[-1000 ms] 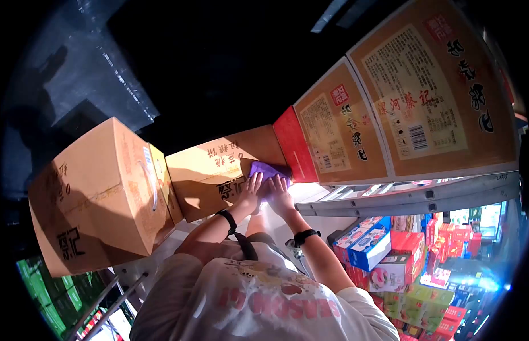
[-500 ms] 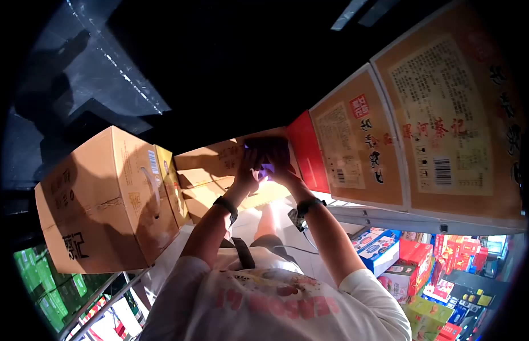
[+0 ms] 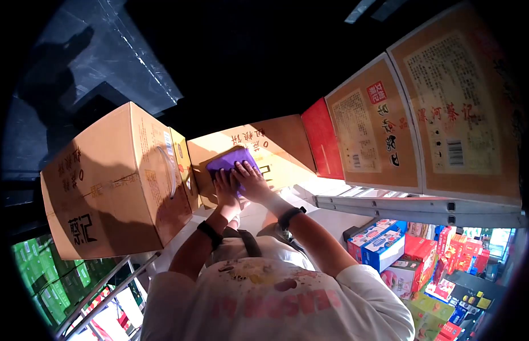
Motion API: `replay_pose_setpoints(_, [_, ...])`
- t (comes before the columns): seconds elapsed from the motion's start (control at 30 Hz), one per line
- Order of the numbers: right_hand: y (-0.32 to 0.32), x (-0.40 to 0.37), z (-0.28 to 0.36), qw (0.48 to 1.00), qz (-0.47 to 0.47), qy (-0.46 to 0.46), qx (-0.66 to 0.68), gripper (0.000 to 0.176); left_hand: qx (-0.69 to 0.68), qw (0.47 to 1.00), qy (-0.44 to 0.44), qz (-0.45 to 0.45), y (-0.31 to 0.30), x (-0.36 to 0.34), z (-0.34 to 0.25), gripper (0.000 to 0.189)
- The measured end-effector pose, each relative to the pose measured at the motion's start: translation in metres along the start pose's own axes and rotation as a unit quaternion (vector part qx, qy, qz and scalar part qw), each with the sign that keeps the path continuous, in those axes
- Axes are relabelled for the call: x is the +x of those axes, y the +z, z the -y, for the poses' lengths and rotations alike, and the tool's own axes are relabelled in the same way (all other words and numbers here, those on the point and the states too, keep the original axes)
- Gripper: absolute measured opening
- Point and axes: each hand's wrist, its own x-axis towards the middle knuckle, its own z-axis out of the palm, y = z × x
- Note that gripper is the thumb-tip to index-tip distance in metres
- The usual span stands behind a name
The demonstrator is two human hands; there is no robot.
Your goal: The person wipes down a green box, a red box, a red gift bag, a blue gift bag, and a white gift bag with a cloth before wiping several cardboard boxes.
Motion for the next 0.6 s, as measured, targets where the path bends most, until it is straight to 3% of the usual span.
replay_pose_setpoints(0.07, [-0.002,-0.014,-0.013,0.998,-0.054,0.040,-0.019,0.065,-0.049,0.994,0.085,-0.054,0.000,0.009,-0.007,0.112])
replay_pose_setpoints(0.2, [-0.023,-0.058,-0.043,0.987,-0.045,0.150,-0.032,0.077,-0.112,0.953,0.261,-0.101,0.011,0.035,-0.039,0.113])
replay_pose_setpoints(0.3, [-0.032,-0.088,-0.048,0.980,-0.060,0.183,-0.052,0.075,-0.018,0.950,0.308,-0.044,0.004,0.034,-0.063,0.108])
replay_pose_setpoints(0.37, [-0.028,-0.093,-0.045,0.975,-0.063,0.206,-0.058,0.077,-0.003,0.949,0.313,-0.026,0.001,0.031,-0.065,0.110])
replay_pose_setpoints(0.47, [-0.015,-0.082,-0.037,0.973,-0.082,0.200,-0.083,0.066,-0.021,0.952,0.300,-0.055,0.018,0.025,-0.046,0.114])
replay_pose_setpoints(0.53, [-0.008,-0.068,-0.024,0.985,-0.068,0.139,-0.078,0.061,-0.083,0.953,0.263,-0.123,0.045,0.018,-0.026,0.116])
replay_pose_setpoints(0.6, [0.007,-0.048,-0.004,0.990,-0.053,0.066,-0.109,0.058,-0.039,0.969,0.190,-0.153,0.058,-0.002,-0.005,0.115])
